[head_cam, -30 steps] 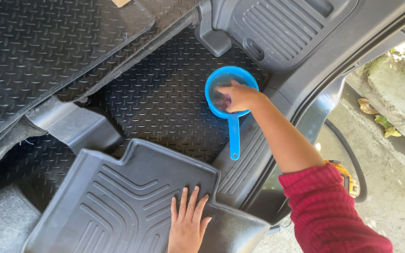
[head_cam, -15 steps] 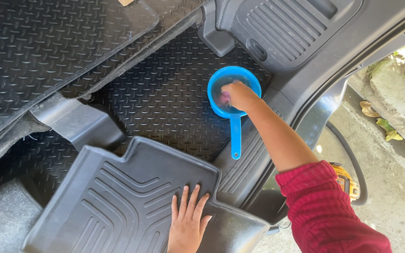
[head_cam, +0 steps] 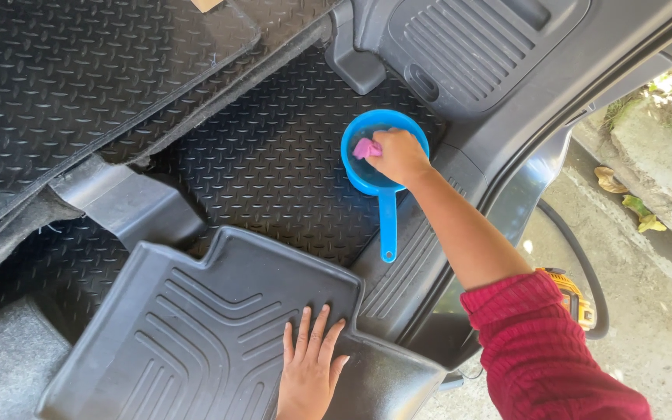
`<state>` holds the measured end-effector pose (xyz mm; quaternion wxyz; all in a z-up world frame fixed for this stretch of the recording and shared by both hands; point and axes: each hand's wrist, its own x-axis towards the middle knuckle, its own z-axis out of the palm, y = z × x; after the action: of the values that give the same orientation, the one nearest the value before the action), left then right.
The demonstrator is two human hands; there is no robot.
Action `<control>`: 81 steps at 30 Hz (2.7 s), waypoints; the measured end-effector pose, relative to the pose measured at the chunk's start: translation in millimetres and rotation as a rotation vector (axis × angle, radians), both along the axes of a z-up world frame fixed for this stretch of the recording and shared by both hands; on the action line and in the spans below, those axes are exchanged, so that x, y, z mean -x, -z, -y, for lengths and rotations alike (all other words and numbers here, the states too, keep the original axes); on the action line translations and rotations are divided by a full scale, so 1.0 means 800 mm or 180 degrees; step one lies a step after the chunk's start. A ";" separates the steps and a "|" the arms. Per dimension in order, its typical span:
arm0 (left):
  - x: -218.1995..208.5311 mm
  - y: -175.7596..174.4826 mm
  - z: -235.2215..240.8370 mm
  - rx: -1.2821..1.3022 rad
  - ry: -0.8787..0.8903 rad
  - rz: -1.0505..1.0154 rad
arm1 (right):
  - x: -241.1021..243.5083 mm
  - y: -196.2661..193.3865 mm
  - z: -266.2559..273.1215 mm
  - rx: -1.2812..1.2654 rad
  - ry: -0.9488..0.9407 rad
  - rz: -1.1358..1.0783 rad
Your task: The person wipes a black rubber car floor mat with a pink cloth. They dip the cloth into a blue water container and scrub the mat's grooves and edges, then flip the mat over to clean the other side.
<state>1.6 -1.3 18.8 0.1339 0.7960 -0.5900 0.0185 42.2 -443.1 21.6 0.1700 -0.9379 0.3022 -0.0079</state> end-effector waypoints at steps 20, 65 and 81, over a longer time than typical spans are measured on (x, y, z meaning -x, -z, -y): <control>0.000 -0.003 -0.002 -0.0119 0.0032 -0.0027 | 0.019 -0.007 -0.008 -0.0879 0.0437 0.1207; -0.002 -0.005 -0.001 -0.0089 0.0037 -0.0059 | -0.010 -0.016 -0.042 -0.1270 0.1146 0.2416; -0.004 -0.004 -0.002 -0.0085 0.0062 -0.0263 | -0.022 -0.075 -0.061 -0.2789 0.1712 0.2386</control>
<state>4.7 0.4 22.2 0.1477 0.7921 -0.5918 -0.0235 59.6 -394.0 81.8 0.6243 -0.6062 0.4224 -0.2537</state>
